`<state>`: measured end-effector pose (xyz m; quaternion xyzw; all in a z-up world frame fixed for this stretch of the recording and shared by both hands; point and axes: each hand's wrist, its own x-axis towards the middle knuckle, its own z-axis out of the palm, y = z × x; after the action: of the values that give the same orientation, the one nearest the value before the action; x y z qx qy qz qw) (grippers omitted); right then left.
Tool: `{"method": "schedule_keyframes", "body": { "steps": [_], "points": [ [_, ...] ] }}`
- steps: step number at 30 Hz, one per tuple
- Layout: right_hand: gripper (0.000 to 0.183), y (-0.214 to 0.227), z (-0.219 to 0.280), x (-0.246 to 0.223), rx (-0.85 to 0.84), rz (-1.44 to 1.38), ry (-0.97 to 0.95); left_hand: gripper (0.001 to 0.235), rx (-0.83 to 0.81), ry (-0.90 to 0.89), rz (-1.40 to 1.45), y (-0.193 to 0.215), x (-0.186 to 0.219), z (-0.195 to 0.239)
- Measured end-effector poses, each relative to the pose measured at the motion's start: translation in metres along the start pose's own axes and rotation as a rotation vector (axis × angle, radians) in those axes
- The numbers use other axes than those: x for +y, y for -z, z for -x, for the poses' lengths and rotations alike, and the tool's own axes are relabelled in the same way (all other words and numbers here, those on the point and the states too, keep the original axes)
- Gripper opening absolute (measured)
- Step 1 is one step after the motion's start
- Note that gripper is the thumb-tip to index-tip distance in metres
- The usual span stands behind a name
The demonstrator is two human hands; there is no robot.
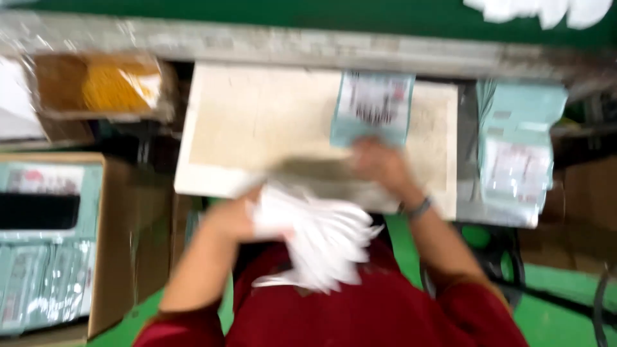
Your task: The recorder folds white mask liners and inserts them into clear plastic packaging bags on an industrial conveyor belt.
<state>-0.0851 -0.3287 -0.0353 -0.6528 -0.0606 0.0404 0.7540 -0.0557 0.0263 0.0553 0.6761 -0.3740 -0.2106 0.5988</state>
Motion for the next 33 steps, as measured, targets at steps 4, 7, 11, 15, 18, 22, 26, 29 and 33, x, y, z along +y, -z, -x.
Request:
{"method": "schedule_keyframes", "body": {
  "steps": [4,7,11,15,18,22,26,29,33],
  "points": [
    [0.026,0.022,-0.003,-0.01,0.159,1.159,0.373,0.043,-0.214,0.414,-0.308,0.028,-0.039,-0.032],
    [0.027,0.005,-0.003,-0.011,0.119,1.315,0.454,0.062,-0.274,0.191,-0.508,0.0,-0.025,-0.069],
    [0.02,-0.009,-0.007,-0.015,0.041,1.438,0.563,0.103,-0.438,0.216,-0.656,-0.051,-0.012,-0.122],
    [0.011,-0.009,-0.012,-0.01,0.056,1.475,0.536,0.105,-0.562,0.272,-0.721,-0.063,-0.07,-0.13],
    [0.021,-0.006,-0.019,0.0,0.132,1.432,0.587,0.103,-0.613,0.196,-0.752,-0.066,-0.077,-0.127],
    [0.007,-0.003,-0.027,-0.004,0.027,1.582,0.392,0.095,-0.62,0.232,-0.768,-0.069,-0.076,-0.124],
    [0.011,0.004,-0.032,0.006,0.054,1.588,0.36,0.092,-0.604,0.218,-0.751,-0.068,-0.078,-0.125],
    [0.016,-0.003,-0.034,0.006,-0.04,1.711,0.314,0.088,-0.618,0.245,-0.766,-0.067,-0.059,-0.124],
    [0.019,-0.005,-0.041,0.005,-0.056,1.738,0.226,0.087,-0.623,0.267,-0.791,-0.072,-0.061,-0.129]
  ]
}}
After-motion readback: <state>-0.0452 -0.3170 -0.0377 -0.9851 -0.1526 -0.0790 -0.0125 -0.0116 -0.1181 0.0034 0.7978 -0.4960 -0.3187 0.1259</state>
